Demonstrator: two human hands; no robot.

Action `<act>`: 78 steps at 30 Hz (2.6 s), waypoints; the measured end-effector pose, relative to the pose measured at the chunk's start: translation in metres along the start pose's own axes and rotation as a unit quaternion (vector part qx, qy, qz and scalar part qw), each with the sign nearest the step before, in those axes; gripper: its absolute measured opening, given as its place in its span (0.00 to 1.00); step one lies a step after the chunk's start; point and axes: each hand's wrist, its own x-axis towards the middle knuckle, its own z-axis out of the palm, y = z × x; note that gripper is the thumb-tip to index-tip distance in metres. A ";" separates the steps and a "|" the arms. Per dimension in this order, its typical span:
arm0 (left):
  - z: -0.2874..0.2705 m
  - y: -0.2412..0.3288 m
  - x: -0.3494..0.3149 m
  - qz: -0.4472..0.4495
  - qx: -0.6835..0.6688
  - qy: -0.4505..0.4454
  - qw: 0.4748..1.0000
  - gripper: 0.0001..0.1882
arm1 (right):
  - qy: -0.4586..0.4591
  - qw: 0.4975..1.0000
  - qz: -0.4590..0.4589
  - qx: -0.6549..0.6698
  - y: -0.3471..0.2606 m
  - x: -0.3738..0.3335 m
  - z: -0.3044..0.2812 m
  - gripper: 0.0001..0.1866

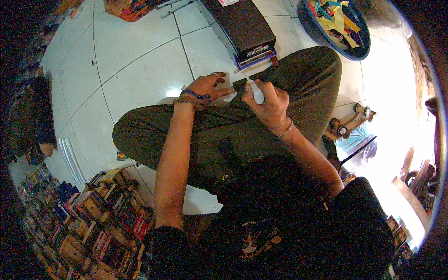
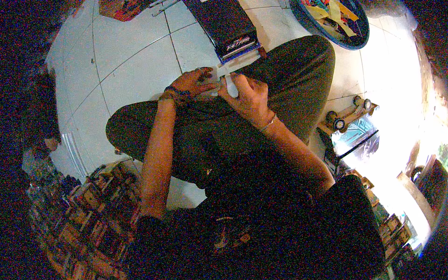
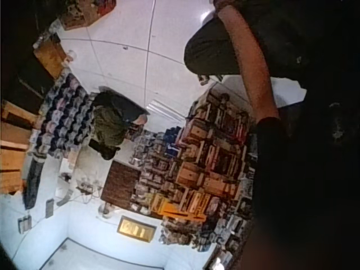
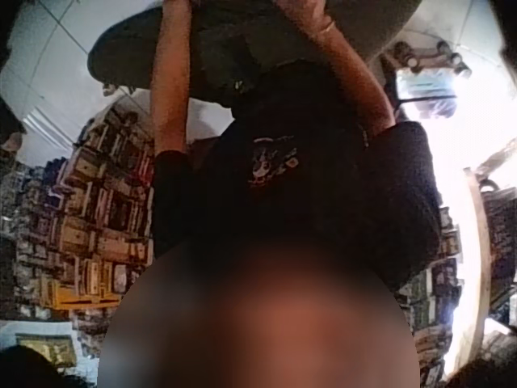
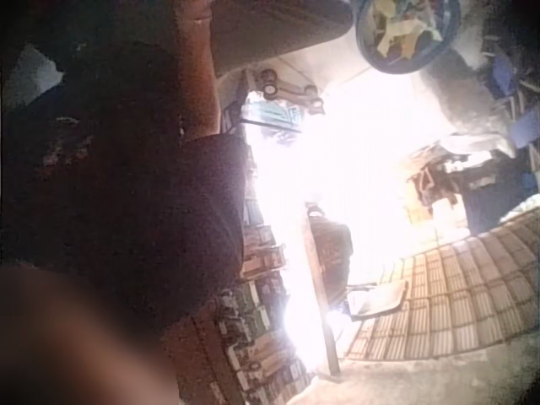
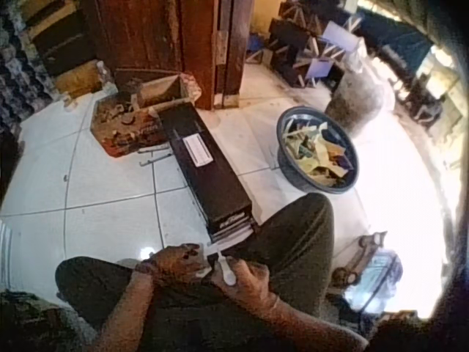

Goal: The person assembles a wooden toy car by applying glue to small wooden pieces, inserting nails, and hammering them into place. They handle multiple toy boxes, use a hammer and nails, and work on the floor in a cluttered room.

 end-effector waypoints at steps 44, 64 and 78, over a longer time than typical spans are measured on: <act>0.006 0.000 -0.001 0.002 -0.005 -0.018 1.000 0.42 | 0.070 0.993 -0.098 0.008 -0.002 0.014 0.006 0.13; 0.010 0.002 -0.002 0.024 0.006 0.006 1.000 0.41 | 0.059 0.994 -0.092 0.008 -0.002 0.008 0.002 0.15; 0.013 -0.003 0.002 0.061 0.005 0.008 0.998 0.43 | 0.036 0.996 -0.079 -0.017 -0.006 0.007 -0.002 0.15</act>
